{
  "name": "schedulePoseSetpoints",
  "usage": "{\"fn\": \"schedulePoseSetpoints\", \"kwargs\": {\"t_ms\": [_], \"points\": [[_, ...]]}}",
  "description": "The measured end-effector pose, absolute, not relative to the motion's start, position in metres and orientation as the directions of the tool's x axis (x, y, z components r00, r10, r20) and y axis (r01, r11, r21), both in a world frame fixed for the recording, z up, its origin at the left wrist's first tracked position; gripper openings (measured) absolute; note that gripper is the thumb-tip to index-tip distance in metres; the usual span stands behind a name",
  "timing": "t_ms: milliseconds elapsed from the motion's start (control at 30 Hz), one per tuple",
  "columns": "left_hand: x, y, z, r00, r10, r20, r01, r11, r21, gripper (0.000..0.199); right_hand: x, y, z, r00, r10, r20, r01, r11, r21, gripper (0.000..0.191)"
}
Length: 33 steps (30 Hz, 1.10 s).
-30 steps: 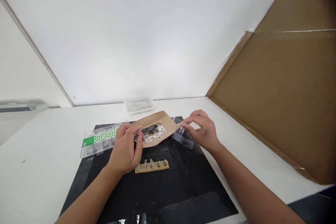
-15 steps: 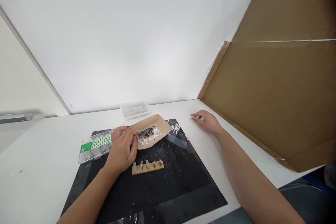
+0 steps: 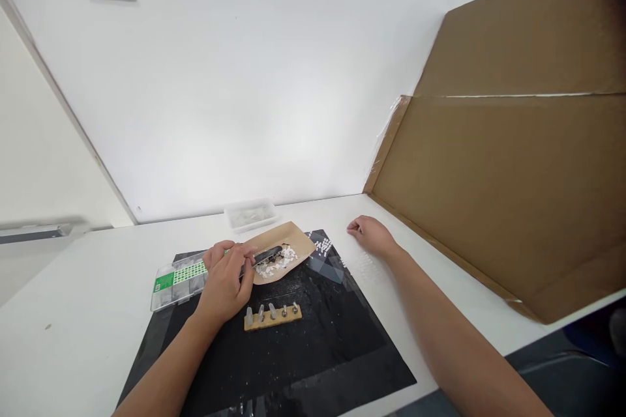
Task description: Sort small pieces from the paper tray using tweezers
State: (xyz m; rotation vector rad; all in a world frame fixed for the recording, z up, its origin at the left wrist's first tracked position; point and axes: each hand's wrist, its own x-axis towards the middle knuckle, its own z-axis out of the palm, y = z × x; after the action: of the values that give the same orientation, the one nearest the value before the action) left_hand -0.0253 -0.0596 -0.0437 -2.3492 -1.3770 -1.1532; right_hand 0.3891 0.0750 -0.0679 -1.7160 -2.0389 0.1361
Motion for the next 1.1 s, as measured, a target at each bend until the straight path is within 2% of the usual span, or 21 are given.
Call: {"fn": "schedulePoseSetpoints", "kwargs": {"t_ms": [133,267,367,500,600,633,700,767,933,1100], "points": [[-0.022,-0.059,-0.04,0.245,0.686,0.685,0.853,-0.488,0.184,0.024,0.386,0.071,-0.067,-0.1,0.947,0.304,0.885,0.224,-0.408,0.013],[-0.02,-0.053,-0.04,0.15,0.722,0.676,0.911,-0.366,0.189,0.024,0.374,0.063,-0.064,-0.057,0.936,0.346,0.822,0.241,-0.516,0.01],[-0.02,-0.046,-0.043,0.078,0.752,0.654,0.938,-0.278,0.208,0.025,0.355,0.055,-0.058,-0.015,0.92,0.392,0.73,0.278,-0.624,0.025],[-0.017,-0.04,-0.046,0.07,0.82,0.568,0.948,-0.232,0.219,0.026,0.318,0.041,-0.049,-0.097,0.909,0.405,0.555,0.387,-0.736,0.045],[-0.014,-0.038,-0.046,0.108,0.853,0.511,0.948,-0.242,0.205,0.027,0.29,0.027,-0.042,-0.198,0.903,0.381,0.424,0.429,-0.797,0.043],[-0.013,-0.038,-0.045,0.12,0.86,0.496,0.948,-0.248,0.2,0.027,0.282,0.023,-0.04,-0.234,0.901,0.365,0.306,0.424,-0.852,0.041],[-0.013,-0.037,-0.044,0.136,0.876,0.463,0.948,-0.251,0.196,0.027,0.268,0.014,-0.038,-0.273,0.902,0.334,0.136,0.38,-0.915,0.037],[-0.013,-0.036,-0.043,0.142,0.897,0.419,0.95,-0.242,0.195,0.027,0.258,0.007,-0.037,-0.306,0.903,0.303,0.058,0.335,-0.94,0.035],[-0.015,-0.036,-0.043,0.168,0.92,0.354,0.955,-0.242,0.174,0.024,0.242,-0.002,-0.044,-0.35,0.882,0.315,0.035,0.348,-0.937,0.031],[-0.012,-0.042,-0.039,0.196,0.873,0.446,0.944,-0.291,0.154,0.014,0.236,-0.005,-0.049,-0.338,0.894,0.293,0.117,0.349,-0.93,0.029]]}}
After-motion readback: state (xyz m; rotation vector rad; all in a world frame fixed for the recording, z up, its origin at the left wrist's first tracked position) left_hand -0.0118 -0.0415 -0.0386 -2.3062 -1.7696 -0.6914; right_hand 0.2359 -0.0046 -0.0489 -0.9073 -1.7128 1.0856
